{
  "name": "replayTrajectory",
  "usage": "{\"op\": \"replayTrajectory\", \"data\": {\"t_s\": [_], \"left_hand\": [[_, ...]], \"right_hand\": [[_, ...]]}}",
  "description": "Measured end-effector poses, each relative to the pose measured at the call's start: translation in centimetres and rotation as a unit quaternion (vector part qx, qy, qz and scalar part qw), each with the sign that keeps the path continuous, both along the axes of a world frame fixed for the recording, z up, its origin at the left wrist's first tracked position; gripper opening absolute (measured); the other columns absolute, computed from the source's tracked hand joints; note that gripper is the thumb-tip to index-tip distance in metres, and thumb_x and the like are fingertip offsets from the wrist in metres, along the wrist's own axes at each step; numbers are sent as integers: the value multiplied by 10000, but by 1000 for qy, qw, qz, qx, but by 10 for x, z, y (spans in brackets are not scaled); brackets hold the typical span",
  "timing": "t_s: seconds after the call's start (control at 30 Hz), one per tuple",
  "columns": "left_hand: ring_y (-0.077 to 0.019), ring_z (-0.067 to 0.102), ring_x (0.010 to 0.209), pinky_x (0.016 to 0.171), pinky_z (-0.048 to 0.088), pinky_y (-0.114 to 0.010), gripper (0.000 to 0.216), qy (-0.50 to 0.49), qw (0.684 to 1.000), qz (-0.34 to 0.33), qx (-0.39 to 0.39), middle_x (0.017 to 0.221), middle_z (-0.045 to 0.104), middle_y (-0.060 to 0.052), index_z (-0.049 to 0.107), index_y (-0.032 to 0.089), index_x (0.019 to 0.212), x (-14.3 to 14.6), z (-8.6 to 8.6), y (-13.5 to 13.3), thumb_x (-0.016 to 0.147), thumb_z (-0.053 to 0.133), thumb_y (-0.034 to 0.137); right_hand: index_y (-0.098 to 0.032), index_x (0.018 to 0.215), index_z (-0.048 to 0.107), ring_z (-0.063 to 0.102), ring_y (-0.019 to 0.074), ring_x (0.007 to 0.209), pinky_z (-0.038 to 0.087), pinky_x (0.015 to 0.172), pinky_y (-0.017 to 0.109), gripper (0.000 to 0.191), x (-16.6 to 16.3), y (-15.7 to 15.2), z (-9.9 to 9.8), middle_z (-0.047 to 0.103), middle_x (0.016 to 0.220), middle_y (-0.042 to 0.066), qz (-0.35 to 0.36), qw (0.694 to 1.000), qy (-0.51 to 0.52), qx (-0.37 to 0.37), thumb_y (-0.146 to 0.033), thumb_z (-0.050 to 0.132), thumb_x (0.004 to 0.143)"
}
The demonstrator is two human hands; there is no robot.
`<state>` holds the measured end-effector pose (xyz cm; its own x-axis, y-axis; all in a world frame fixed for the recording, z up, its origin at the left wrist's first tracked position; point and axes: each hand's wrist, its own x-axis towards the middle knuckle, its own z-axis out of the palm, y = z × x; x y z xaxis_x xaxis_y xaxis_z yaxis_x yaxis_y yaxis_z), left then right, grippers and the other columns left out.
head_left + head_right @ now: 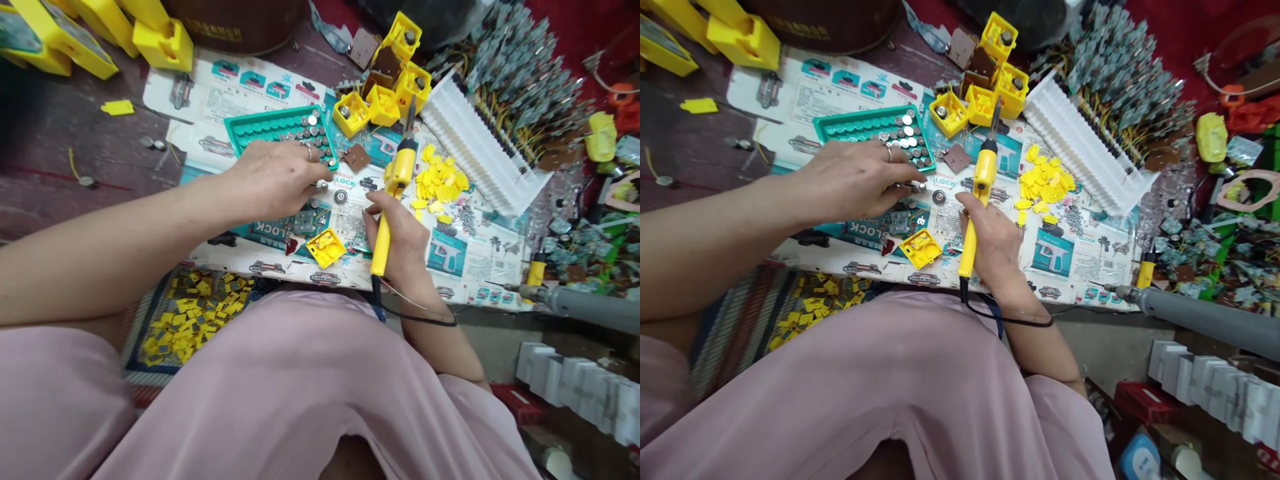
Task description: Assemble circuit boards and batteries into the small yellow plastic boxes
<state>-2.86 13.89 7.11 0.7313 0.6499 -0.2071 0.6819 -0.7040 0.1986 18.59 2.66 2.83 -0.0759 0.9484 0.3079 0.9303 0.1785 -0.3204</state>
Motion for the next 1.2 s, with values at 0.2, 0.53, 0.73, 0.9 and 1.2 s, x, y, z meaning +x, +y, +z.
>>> {"op": "replayTrajectory", "data": {"t_s": [0.2,0.53,0.73,0.9,1.2], "left_hand": [[-298,654,1096,798,518,-365,381,14,1000,-20,0,1079,724,-64,739,255,1124,20,1,-9,941,447,419],[-241,712,948,823,530,-327,360,-34,997,9,-71,968,768,-32,756,257,1080,18,-8,-5,854,477,278],[-204,706,976,943,515,-328,364,-64,993,-8,-98,961,756,10,758,251,1044,21,-18,-1,848,452,280],[-221,708,961,941,522,-339,373,-56,994,-2,-91,935,756,-8,763,229,1014,26,-18,-1,825,448,292],[-207,706,917,902,517,-313,364,-56,995,-14,-87,949,760,-20,755,221,1017,19,-17,1,842,442,283]], "right_hand": [[-242,1282,561,715,198,938,558,818,320,316,2,20,10,740,1058,43,79,997,2,-17,-221,522,969],[-256,1301,535,707,203,928,547,817,327,359,-2,37,8,739,1053,26,90,991,33,-95,-195,517,947],[-262,1251,543,719,178,815,548,756,286,362,5,7,18,745,912,-8,59,978,109,-166,-282,647,904],[-249,1233,540,717,172,844,544,758,299,307,10,6,7,744,968,6,3,995,84,-50,-250,597,931],[-236,1264,555,689,197,894,525,831,347,312,6,11,8,742,1048,38,45,998,-9,-33,-253,569,953]]}}
